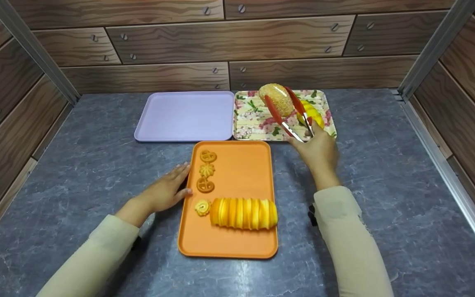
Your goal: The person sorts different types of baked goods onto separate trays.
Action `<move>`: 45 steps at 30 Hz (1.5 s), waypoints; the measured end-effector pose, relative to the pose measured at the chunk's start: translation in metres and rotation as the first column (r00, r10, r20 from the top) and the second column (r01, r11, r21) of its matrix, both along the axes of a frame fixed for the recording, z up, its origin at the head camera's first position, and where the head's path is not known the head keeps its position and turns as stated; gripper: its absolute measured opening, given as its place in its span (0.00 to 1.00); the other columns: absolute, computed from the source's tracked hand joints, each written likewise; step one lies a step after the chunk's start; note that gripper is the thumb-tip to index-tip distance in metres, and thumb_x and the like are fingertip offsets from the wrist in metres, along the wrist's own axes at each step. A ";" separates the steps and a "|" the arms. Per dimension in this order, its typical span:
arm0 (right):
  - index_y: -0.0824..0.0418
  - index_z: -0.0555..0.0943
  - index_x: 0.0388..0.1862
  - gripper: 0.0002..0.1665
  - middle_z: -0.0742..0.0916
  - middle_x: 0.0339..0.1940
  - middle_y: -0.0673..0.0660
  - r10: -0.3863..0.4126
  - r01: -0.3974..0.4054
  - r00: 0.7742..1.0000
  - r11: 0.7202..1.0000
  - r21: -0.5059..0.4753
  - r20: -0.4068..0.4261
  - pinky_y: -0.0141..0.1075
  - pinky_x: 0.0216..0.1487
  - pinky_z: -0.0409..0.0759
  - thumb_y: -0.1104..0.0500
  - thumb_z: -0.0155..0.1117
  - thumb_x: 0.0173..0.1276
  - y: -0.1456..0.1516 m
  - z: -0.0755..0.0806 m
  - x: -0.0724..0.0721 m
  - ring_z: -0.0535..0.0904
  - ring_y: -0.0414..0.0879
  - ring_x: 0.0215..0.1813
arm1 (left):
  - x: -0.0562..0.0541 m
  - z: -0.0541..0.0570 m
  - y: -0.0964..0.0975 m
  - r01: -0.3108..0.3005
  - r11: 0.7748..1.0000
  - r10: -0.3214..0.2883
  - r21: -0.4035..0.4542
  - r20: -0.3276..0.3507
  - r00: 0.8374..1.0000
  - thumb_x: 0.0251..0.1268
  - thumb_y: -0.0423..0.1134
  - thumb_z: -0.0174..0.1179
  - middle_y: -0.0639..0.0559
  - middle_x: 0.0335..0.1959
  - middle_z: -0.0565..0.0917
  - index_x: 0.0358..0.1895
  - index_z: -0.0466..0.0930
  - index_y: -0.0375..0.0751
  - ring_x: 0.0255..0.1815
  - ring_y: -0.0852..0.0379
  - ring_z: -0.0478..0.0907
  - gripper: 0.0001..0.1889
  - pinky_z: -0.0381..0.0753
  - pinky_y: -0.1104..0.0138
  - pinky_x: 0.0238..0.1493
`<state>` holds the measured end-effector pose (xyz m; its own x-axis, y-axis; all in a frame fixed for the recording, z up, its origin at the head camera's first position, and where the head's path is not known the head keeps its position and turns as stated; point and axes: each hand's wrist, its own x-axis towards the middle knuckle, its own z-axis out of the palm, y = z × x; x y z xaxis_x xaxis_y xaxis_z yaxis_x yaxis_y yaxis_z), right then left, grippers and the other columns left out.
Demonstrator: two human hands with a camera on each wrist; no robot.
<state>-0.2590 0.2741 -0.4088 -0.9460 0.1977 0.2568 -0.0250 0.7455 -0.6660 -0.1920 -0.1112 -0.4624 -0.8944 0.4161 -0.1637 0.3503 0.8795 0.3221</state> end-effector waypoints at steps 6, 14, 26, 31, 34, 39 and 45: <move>0.73 0.64 0.67 0.51 0.72 0.62 0.74 -0.012 0.010 0.999 0.999 0.052 0.043 0.60 0.56 0.69 0.45 0.74 0.54 0.002 -0.004 0.000 0.70 0.72 0.58 | 0.000 0.000 0.000 -0.002 1.000 0.002 0.001 -0.002 1.000 0.73 0.56 0.44 0.46 0.76 0.47 0.76 0.45 0.39 0.76 0.48 0.43 0.37 0.47 0.55 0.72; 0.72 0.64 0.69 0.53 0.73 0.61 0.75 -0.028 0.015 0.990 0.996 0.093 0.136 0.62 0.54 0.69 0.40 0.71 0.56 0.004 -0.008 0.001 0.70 0.72 0.58 | 0.000 0.001 0.000 -0.001 1.000 0.001 -0.012 0.005 1.000 0.74 0.55 0.43 0.46 0.77 0.47 0.76 0.45 0.39 0.76 0.48 0.43 0.37 0.48 0.54 0.72; 0.73 0.65 0.68 0.53 0.76 0.57 0.76 -0.040 0.007 0.972 0.990 0.140 0.231 0.62 0.49 0.71 0.38 0.69 0.56 0.008 -0.013 0.001 0.72 0.72 0.54 | 0.001 -0.001 0.000 0.006 1.000 -0.006 0.003 -0.011 1.000 0.74 0.55 0.44 0.44 0.76 0.48 0.76 0.46 0.38 0.75 0.46 0.44 0.37 0.48 0.54 0.72; 0.73 0.68 0.66 0.51 0.77 0.55 0.76 -0.035 0.001 0.969 0.991 0.134 0.246 0.61 0.47 0.72 0.39 0.69 0.56 0.011 -0.015 0.003 0.74 0.70 0.51 | 0.000 -0.001 0.000 0.005 1.000 -0.005 0.003 -0.017 1.000 0.74 0.55 0.45 0.44 0.76 0.48 0.76 0.46 0.37 0.75 0.46 0.44 0.37 0.49 0.53 0.72; 0.74 0.68 0.65 0.51 0.77 0.56 0.76 -0.028 -0.007 0.966 0.991 0.135 0.255 0.61 0.48 0.72 0.39 0.70 0.56 0.012 -0.016 0.005 0.74 0.70 0.51 | 0.000 -0.002 0.000 0.002 1.000 -0.002 -0.001 -0.013 1.000 0.73 0.55 0.45 0.45 0.76 0.48 0.76 0.46 0.38 0.75 0.47 0.44 0.37 0.49 0.54 0.72; 0.74 0.66 0.67 0.53 0.76 0.57 0.76 -0.019 -0.016 0.960 0.993 0.120 0.279 0.59 0.46 0.73 0.37 0.69 0.56 0.013 -0.018 0.006 0.75 0.68 0.49 | 0.000 -0.002 -0.001 -0.001 1.000 0.001 -0.007 0.000 1.000 0.73 0.56 0.44 0.46 0.77 0.47 0.76 0.45 0.40 0.76 0.48 0.43 0.37 0.48 0.55 0.72; 0.75 0.64 0.68 0.56 0.74 0.58 0.77 -0.026 -0.010 0.950 0.993 0.114 0.310 0.58 0.45 0.74 0.36 0.69 0.56 0.013 -0.020 0.006 0.75 0.65 0.46 | 0.000 -0.002 -0.001 -0.002 1.000 0.002 -0.012 0.004 1.000 0.74 0.56 0.44 0.47 0.77 0.47 0.76 0.45 0.40 0.76 0.49 0.43 0.37 0.48 0.55 0.72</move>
